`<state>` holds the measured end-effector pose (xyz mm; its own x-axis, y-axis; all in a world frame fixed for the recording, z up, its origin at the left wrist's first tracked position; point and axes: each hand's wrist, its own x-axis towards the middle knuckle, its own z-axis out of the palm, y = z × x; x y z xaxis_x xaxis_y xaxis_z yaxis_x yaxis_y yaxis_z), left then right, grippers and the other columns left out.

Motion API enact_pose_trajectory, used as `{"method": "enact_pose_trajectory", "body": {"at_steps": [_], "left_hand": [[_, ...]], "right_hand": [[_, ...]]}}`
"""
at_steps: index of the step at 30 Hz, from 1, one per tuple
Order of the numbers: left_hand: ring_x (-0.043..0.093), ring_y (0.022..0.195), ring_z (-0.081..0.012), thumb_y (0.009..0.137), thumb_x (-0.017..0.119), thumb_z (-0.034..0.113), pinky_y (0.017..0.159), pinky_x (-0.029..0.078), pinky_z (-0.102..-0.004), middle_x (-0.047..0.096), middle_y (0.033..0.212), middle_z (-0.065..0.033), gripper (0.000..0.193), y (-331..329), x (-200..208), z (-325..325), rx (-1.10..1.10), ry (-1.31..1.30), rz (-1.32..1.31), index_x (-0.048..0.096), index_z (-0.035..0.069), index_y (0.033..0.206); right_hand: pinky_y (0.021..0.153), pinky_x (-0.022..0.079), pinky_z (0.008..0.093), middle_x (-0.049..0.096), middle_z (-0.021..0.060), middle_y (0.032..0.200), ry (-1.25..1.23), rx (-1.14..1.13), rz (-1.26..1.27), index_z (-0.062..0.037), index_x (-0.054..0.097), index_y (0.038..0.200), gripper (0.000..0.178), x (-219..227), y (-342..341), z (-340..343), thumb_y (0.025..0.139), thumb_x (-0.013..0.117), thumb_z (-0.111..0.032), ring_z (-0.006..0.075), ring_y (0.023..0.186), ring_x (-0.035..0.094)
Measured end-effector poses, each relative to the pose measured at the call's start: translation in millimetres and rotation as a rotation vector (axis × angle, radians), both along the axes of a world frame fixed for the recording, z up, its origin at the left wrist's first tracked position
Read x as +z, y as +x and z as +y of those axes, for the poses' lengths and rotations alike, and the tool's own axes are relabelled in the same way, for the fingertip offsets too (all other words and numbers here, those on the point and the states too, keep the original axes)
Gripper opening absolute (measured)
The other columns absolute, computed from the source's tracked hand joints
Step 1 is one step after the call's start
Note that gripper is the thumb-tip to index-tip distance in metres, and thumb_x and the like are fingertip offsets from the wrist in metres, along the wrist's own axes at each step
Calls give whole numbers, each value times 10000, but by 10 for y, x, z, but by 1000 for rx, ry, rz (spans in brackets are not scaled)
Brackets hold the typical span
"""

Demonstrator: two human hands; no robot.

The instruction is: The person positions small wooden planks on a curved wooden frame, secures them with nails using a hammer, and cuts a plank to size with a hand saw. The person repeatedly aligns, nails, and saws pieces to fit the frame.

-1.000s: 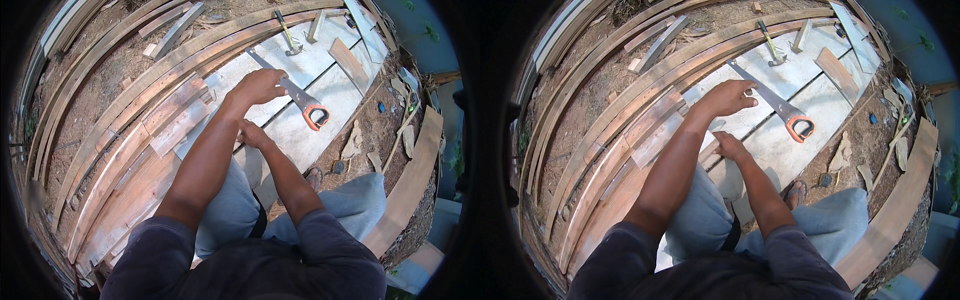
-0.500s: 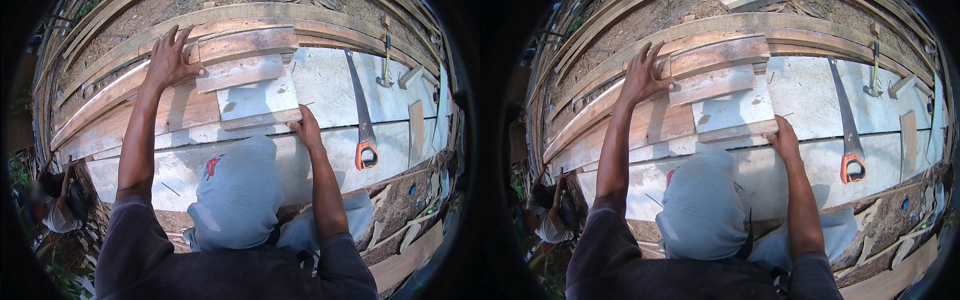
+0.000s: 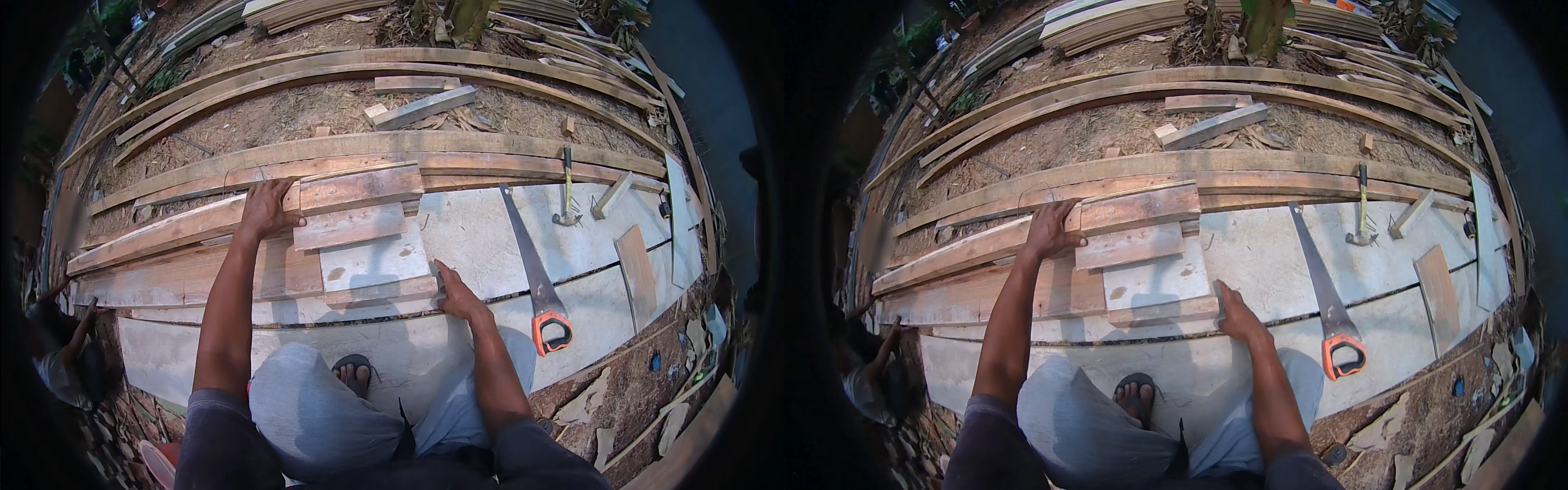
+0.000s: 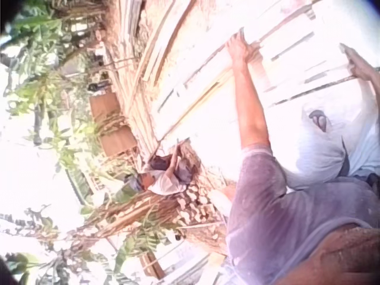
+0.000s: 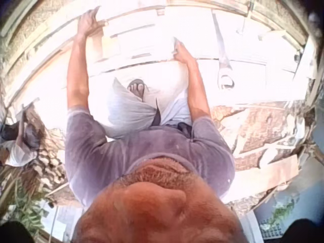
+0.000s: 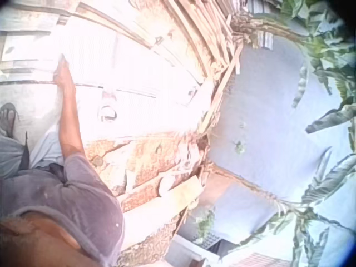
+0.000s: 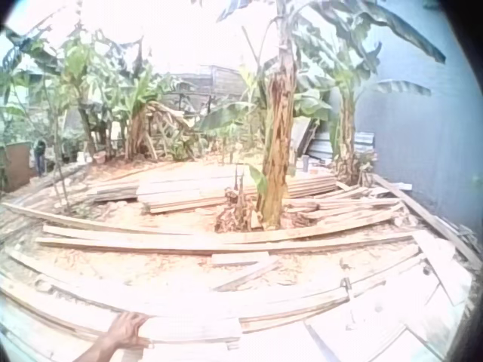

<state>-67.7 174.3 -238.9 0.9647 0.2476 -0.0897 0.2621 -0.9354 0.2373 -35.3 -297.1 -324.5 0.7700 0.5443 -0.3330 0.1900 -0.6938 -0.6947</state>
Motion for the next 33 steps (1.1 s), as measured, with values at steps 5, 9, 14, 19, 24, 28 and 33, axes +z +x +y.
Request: {"method": "enact_pose_trajectory", "body": {"at_steps": [5,9,14,19,24,28,33], "left_hand": [[504,1320,-376,505,935,535,1146,357,-499,588,1380,-168,1120,83,-39,-31,13,-20,-40,529,165,1481],[485,1356,-337,503,947,508,1177,324,-484,576,1399,-130,1093,19,124,-124,74,-50,15,544,167,1459],[506,1292,-355,479,948,473,1173,337,-520,584,1334,-136,1086,-188,271,-296,65,7,-58,546,187,1446],[502,1301,-339,523,963,413,1197,311,-547,565,1339,-109,1066,-441,302,-367,26,-14,-73,515,214,1469],[490,1325,-335,513,962,479,1217,284,-551,557,1310,-98,1081,-545,319,-443,8,17,14,511,224,1462],[481,1333,-337,531,941,529,1214,283,-549,544,1331,-102,1072,-521,294,-430,-24,22,18,508,219,1461],[485,1324,-342,586,896,586,1205,286,-551,541,1333,-115,1039,-533,269,-389,-35,20,14,499,209,1469]], "right_hand": [[969,540,438,616,227,1346,-55,-71,-7,-67,489,1477,637,264,1207,22,882,712,-121,375,1085,675],[1042,499,453,590,216,1382,-32,12,-413,-63,467,1475,605,186,2420,796,922,695,-155,364,1236,609],[1119,458,472,491,160,1497,-207,81,-687,-83,477,1475,609,-130,3669,2008,901,661,-170,391,1342,497],[1132,460,533,427,97,1589,-400,163,-870,-141,439,1512,657,-453,4170,2544,894,625,-16,367,1455,407],[1091,438,658,427,81,1582,-535,130,-670,-228,416,1532,703,-617,4275,2613,896,623,-9,352,1455,416],[1053,455,594,550,76,1386,-602,109,-833,-266,449,1501,660,-641,4305,2527,899,671,-114,325,1350,499],[1160,337,581,579,87,1356,-452,194,-1021,-196,502,1464,550,-481,4153,2477,940,669,-192,295,1386,467]]}}
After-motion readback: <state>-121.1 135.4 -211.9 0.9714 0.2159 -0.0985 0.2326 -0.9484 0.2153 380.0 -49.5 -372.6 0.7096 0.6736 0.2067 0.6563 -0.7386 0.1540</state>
